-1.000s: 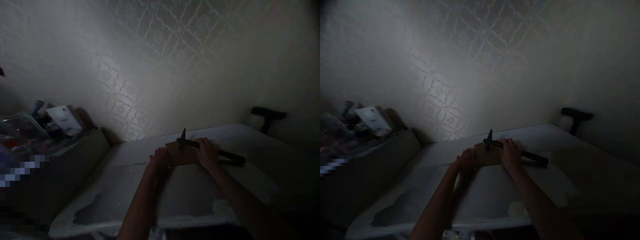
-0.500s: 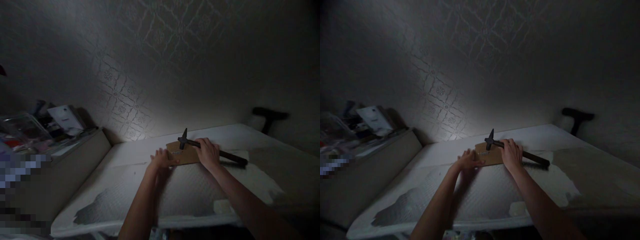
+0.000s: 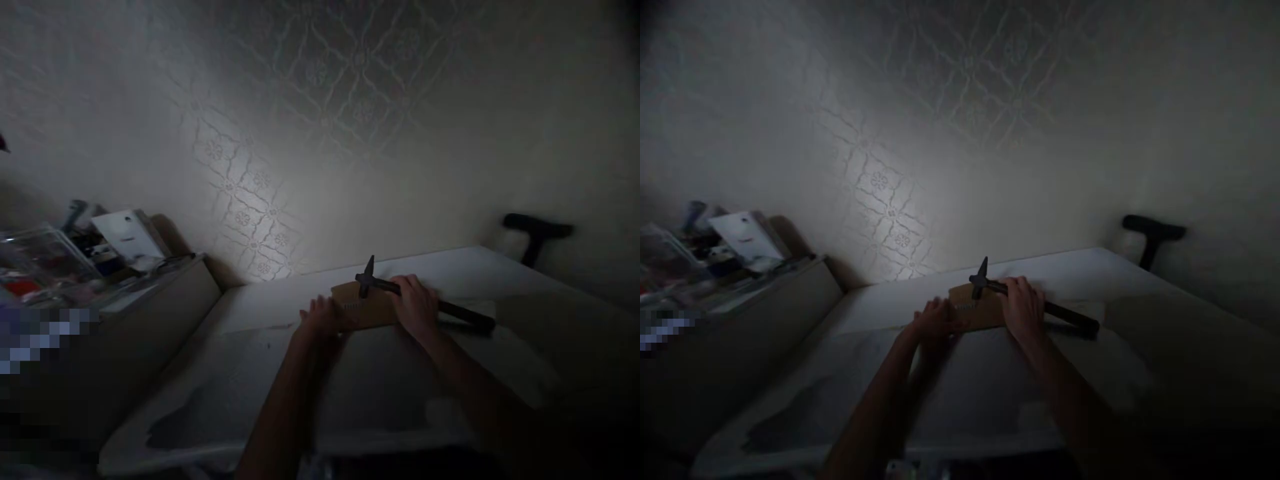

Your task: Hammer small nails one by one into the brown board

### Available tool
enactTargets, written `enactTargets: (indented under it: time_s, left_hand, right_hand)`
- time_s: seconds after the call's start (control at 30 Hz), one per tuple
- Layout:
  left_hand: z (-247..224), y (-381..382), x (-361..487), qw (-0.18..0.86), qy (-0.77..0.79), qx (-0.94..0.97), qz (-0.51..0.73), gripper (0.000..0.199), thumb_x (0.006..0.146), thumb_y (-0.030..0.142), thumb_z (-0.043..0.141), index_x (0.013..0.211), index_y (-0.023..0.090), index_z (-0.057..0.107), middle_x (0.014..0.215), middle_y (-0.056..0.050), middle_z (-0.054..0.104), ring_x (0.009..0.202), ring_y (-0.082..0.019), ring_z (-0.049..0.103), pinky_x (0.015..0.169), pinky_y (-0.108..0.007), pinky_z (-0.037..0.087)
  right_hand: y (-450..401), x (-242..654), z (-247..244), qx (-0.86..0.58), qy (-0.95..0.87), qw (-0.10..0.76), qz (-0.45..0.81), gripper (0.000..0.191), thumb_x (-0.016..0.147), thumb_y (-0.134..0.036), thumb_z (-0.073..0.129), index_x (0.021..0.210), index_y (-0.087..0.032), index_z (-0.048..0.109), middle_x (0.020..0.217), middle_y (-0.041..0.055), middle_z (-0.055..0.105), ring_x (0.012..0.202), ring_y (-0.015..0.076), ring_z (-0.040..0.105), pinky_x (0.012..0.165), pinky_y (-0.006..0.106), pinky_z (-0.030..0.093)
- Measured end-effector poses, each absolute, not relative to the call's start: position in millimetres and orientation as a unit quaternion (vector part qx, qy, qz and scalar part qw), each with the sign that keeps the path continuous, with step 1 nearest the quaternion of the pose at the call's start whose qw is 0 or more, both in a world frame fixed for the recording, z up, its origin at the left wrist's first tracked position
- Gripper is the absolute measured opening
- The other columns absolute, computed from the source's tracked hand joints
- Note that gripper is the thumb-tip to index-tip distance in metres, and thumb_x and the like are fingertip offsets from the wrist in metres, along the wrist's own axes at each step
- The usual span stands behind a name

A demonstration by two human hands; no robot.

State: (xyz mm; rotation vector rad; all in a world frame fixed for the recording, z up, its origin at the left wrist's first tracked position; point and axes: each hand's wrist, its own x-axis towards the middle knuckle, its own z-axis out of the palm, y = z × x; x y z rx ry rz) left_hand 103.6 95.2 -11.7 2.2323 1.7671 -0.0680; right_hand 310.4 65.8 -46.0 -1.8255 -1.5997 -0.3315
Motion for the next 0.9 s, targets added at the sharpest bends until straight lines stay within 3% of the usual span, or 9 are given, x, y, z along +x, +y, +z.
enactTargets:
  time_s: [0.9]
  left_hand:
    - [-12.1,94.8,104.3,0.143,0.61,0.779,-0.016,0.089,0.063,0.075,0.046,0.13,0.018,0.033,0.145,-0.02,0.022,0.133,-0.04,0.019,0.098,-0.064,0.019]
  right_hand:
    - [64.8,310.0,-43.4,-0.692,-0.625,0.336,-0.134,0.017,0.083,-0.024,0.051,0.099,-0.022,0.056,0.098,0.0047,0.059,0.088,0.0194,0.054,0.077,0.034,0.029]
